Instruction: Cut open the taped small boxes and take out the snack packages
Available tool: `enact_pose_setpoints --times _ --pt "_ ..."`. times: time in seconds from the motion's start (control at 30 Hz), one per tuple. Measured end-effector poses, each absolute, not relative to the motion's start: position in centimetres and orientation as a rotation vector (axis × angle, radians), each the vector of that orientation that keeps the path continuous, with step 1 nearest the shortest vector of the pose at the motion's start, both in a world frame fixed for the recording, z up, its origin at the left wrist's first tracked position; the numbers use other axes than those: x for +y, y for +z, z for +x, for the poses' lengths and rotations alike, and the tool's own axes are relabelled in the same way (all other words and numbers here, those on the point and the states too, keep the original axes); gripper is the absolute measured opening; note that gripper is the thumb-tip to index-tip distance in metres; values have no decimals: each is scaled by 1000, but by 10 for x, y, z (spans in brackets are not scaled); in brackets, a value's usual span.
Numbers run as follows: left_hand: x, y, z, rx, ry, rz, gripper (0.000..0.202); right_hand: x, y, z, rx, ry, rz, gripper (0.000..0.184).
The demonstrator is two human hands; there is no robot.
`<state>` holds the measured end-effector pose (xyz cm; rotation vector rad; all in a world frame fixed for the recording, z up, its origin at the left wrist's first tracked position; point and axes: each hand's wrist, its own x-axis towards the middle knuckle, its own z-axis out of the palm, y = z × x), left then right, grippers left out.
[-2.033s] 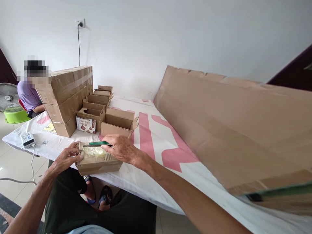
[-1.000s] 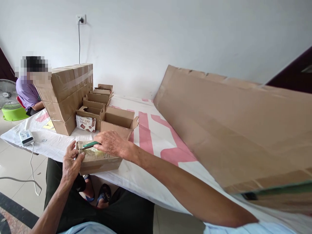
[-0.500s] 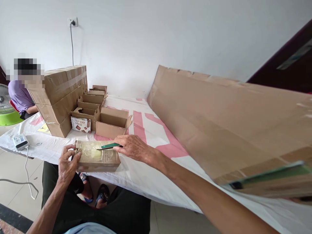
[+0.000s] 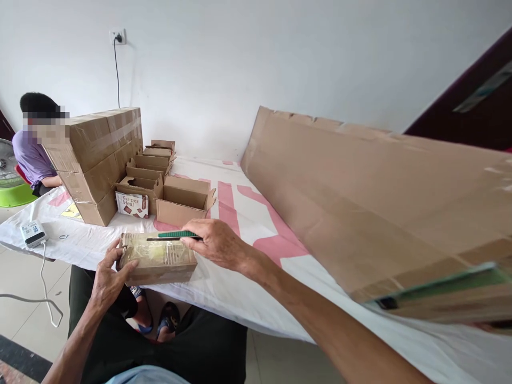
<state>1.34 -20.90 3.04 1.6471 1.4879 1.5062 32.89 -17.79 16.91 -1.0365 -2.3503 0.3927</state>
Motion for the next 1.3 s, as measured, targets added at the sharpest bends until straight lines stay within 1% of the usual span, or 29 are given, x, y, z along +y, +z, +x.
enact_pose_setpoints --times 0.13,0.33,0.47,0.6,0.8,0.97,1.1,1.17,1.27,1.3 --pt "-214 31 14 1494 1534 1626 22 -171 162 305 -2415 389 -969 19" --pt "-220 31 19 1483 1580 1643 25 -163 159 283 -2565 267 -961 19" --pt "-222 32 19 1463 1595 1679 26 -160 158 271 -2619 238 -964 19" --pt "-221 32 19 1471 1589 1688 24 -157 163 261 -2671 230 -1001 20" --pt "-217 30 23 1498 1609 1635 19 -158 176 269 -2717 273 -1018 20" --pt "-211 30 23 1480 1623 1667 15 -160 173 299 -2761 272 -1066 20" --pt "-204 34 17 1489 1666 1657 21 -168 164 332 -2694 239 -1173 22" --pt "-200 38 14 1481 1597 1640 23 -175 162 345 -2543 278 -1183 22" --pt "-196 45 10 1384 1433 1663 38 -186 164 354 -2307 363 -1239 28" --pt "-195 47 8 1340 1400 1689 35 -190 165 355 -2264 399 -1251 30"
